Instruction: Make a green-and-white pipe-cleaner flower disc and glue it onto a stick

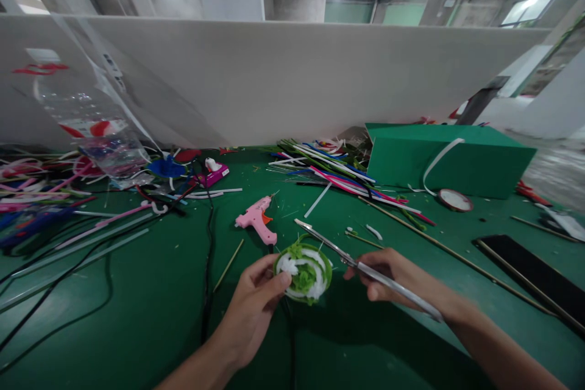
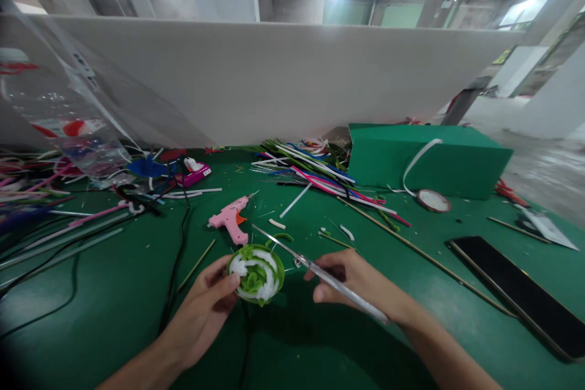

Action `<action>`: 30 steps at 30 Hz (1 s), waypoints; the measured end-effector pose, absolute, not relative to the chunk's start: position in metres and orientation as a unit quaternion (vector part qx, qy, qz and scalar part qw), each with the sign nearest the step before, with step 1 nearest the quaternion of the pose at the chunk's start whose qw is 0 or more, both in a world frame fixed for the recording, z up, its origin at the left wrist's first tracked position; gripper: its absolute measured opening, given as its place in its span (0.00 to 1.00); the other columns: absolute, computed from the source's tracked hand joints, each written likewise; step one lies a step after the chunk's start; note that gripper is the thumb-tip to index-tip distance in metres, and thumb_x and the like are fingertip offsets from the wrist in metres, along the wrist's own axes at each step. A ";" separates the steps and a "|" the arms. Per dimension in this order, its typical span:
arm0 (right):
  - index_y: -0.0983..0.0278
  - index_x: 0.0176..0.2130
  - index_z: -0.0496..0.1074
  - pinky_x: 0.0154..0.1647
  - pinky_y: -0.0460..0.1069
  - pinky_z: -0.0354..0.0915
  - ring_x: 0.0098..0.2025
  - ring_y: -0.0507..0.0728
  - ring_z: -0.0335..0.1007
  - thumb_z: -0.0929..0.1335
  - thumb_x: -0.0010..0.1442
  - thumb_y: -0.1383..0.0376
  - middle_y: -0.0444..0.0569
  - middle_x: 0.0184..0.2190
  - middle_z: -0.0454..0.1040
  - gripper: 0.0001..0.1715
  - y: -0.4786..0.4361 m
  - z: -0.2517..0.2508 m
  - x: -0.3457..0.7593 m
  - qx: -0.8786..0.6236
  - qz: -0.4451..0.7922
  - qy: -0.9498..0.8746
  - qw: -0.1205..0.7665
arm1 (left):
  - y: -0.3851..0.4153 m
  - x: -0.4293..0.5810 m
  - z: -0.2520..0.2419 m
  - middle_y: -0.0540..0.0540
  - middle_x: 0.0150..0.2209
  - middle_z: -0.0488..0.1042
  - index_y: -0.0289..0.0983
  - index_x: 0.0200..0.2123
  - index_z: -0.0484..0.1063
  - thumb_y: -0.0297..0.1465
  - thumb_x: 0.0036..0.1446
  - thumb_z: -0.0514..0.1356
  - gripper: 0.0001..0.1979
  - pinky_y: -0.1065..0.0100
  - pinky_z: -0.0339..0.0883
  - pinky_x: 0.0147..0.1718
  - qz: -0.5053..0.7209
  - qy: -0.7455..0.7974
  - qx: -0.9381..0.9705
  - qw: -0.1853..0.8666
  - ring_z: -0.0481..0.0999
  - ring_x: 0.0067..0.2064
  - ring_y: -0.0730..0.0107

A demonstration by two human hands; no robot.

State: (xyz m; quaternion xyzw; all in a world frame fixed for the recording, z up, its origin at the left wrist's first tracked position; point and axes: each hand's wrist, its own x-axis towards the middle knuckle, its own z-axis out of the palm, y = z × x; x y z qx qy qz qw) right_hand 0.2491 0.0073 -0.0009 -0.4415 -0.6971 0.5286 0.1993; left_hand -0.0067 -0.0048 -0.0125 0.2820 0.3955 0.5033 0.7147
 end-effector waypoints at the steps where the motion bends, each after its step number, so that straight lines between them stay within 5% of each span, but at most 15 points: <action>1: 0.68 0.40 0.73 0.24 0.44 0.56 0.26 0.52 0.60 0.68 0.50 0.46 0.47 0.26 0.69 0.29 0.006 -0.001 0.248 -0.451 0.522 -0.697 0.197 | -0.004 -0.007 -0.013 0.45 0.35 0.79 0.36 0.36 0.77 0.24 0.44 0.67 0.13 0.70 0.69 0.37 0.503 0.395 0.283 0.714 0.75 0.38 0.66; 9: 0.67 0.33 0.75 0.24 0.44 0.58 0.27 0.53 0.63 0.69 0.51 0.50 0.47 0.25 0.71 0.22 -0.003 0.003 0.239 -0.499 0.467 -0.701 0.204 | -0.003 -0.006 -0.013 0.45 0.36 0.79 0.36 0.37 0.77 0.25 0.45 0.67 0.13 0.69 0.68 0.38 0.498 0.399 0.291 0.713 0.75 0.39 0.65; 15: 0.67 0.22 0.69 0.17 0.44 0.45 0.17 0.47 0.49 0.69 0.48 0.48 0.40 0.15 0.57 0.24 0.005 -0.002 0.239 -0.554 0.407 -0.677 0.262 | -0.005 -0.006 -0.011 0.45 0.36 0.78 0.36 0.38 0.76 0.26 0.47 0.66 0.12 0.69 0.67 0.39 0.492 0.394 0.308 0.713 0.75 0.39 0.65; 24: 0.64 0.43 0.70 0.26 0.47 0.58 0.27 0.53 0.57 0.65 0.44 0.37 0.47 0.28 0.66 0.39 0.008 0.009 0.255 -0.419 0.530 -0.700 0.230 | -0.006 -0.007 -0.006 0.51 0.29 0.73 0.38 0.33 0.71 0.25 0.44 0.66 0.11 0.74 0.66 0.28 0.501 0.395 0.335 0.693 0.71 0.31 0.72; 30: 0.65 0.45 0.69 0.27 0.46 0.58 0.29 0.53 0.56 0.64 0.45 0.36 0.46 0.29 0.64 0.42 0.005 0.006 0.252 -0.401 0.554 -0.708 0.176 | -0.009 -0.009 -0.008 0.50 0.28 0.71 0.36 0.30 0.71 0.25 0.44 0.67 0.09 0.73 0.67 0.26 0.496 0.390 0.347 0.694 0.69 0.29 0.72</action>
